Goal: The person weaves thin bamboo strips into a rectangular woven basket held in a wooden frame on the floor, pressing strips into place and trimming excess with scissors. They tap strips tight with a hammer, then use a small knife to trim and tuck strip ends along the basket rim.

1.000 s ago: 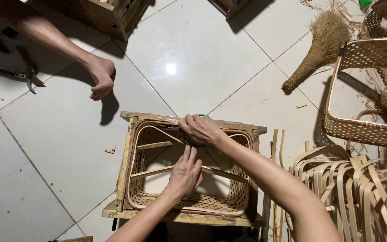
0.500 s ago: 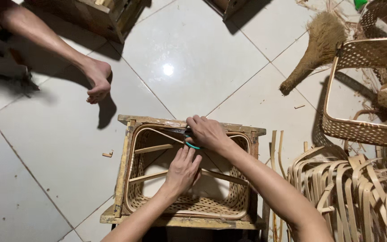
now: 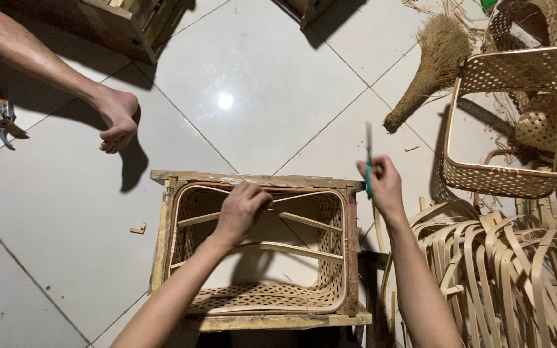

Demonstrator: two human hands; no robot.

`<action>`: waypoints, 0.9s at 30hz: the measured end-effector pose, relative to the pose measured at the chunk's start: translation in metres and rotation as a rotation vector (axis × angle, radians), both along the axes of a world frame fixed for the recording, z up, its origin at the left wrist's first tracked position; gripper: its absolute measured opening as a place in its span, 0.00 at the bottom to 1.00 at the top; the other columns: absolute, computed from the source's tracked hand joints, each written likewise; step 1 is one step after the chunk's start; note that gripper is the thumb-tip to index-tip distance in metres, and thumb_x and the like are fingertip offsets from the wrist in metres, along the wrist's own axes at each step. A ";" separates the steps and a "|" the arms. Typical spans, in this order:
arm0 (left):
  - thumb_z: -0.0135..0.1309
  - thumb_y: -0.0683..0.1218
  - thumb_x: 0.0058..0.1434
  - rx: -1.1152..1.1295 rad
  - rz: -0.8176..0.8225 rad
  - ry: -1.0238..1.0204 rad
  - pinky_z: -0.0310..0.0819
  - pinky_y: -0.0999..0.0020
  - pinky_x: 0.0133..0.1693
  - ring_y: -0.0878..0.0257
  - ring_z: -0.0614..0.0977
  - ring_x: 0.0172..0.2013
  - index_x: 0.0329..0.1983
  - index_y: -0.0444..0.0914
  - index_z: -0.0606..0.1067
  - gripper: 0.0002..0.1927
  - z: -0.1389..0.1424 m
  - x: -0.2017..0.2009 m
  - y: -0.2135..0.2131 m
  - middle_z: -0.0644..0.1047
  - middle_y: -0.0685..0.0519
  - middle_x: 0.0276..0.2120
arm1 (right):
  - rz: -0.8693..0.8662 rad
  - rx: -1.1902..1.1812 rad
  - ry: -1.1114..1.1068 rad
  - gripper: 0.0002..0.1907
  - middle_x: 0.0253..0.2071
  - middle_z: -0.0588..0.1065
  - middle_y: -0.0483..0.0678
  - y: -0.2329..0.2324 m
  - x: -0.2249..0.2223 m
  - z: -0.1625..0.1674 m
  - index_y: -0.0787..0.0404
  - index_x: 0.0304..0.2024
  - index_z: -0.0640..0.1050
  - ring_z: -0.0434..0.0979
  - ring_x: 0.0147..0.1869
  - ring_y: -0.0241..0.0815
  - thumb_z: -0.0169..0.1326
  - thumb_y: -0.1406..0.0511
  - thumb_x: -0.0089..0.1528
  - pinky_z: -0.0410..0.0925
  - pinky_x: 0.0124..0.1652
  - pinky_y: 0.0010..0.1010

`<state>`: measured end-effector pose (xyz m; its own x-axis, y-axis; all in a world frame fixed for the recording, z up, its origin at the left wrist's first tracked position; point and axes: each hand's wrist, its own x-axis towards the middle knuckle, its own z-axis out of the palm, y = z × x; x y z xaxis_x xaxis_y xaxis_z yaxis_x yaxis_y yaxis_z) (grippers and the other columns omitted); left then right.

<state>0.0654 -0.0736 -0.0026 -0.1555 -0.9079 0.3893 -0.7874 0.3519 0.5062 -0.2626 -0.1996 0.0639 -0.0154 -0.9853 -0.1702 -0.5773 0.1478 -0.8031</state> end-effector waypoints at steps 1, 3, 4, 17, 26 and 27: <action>0.60 0.47 0.61 -0.021 0.021 0.023 0.78 0.60 0.45 0.56 0.80 0.44 0.41 0.40 0.79 0.08 0.001 0.003 -0.001 0.79 0.51 0.40 | -0.045 -0.022 0.113 0.24 0.30 0.72 0.48 0.006 -0.020 -0.019 0.64 0.46 0.73 0.71 0.31 0.37 0.60 0.50 0.65 0.68 0.32 0.33; 0.60 0.50 0.62 -0.060 0.059 0.069 0.78 0.60 0.46 0.56 0.80 0.45 0.42 0.41 0.79 0.10 0.002 0.008 -0.001 0.78 0.50 0.42 | -0.109 0.016 0.254 0.27 0.33 0.76 0.48 0.018 -0.053 -0.056 0.64 0.50 0.72 0.77 0.35 0.39 0.58 0.48 0.64 0.72 0.37 0.37; 0.60 0.50 0.63 -0.065 0.072 0.009 0.78 0.59 0.47 0.56 0.79 0.46 0.43 0.41 0.79 0.10 0.003 0.008 0.000 0.78 0.50 0.42 | -0.121 0.077 0.283 0.29 0.35 0.77 0.48 0.024 -0.066 -0.072 0.63 0.52 0.70 0.79 0.35 0.43 0.57 0.47 0.62 0.75 0.37 0.41; 0.52 0.37 0.62 0.004 0.109 -0.316 0.74 0.56 0.55 0.51 0.78 0.52 0.56 0.41 0.77 0.19 0.001 -0.037 0.024 0.77 0.49 0.51 | 0.030 -0.256 0.290 0.16 0.50 0.70 0.57 0.126 -0.173 -0.078 0.65 0.52 0.74 0.75 0.51 0.50 0.55 0.63 0.65 0.76 0.44 0.37; 0.63 0.52 0.59 0.107 0.096 -0.406 0.74 0.57 0.58 0.51 0.79 0.51 0.59 0.35 0.73 0.28 0.002 -0.086 0.054 0.77 0.46 0.50 | -0.226 0.299 0.175 0.11 0.39 0.78 0.44 0.326 -0.250 -0.091 0.59 0.51 0.78 0.79 0.38 0.35 0.53 0.63 0.68 0.76 0.37 0.26; 0.62 0.51 0.58 0.127 0.093 -0.392 0.74 0.58 0.56 0.50 0.79 0.51 0.60 0.35 0.73 0.28 0.005 -0.089 0.057 0.77 0.45 0.50 | -0.218 0.286 0.193 0.10 0.37 0.79 0.46 0.344 -0.250 -0.093 0.61 0.49 0.78 0.80 0.37 0.37 0.55 0.65 0.67 0.75 0.37 0.27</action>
<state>-0.0237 -0.0169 0.0026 -0.1853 -0.9619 0.2011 -0.9544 0.2249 0.1965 -0.5122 0.1447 -0.0290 -0.2772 -0.8688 -0.4103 -0.6441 0.4849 -0.5916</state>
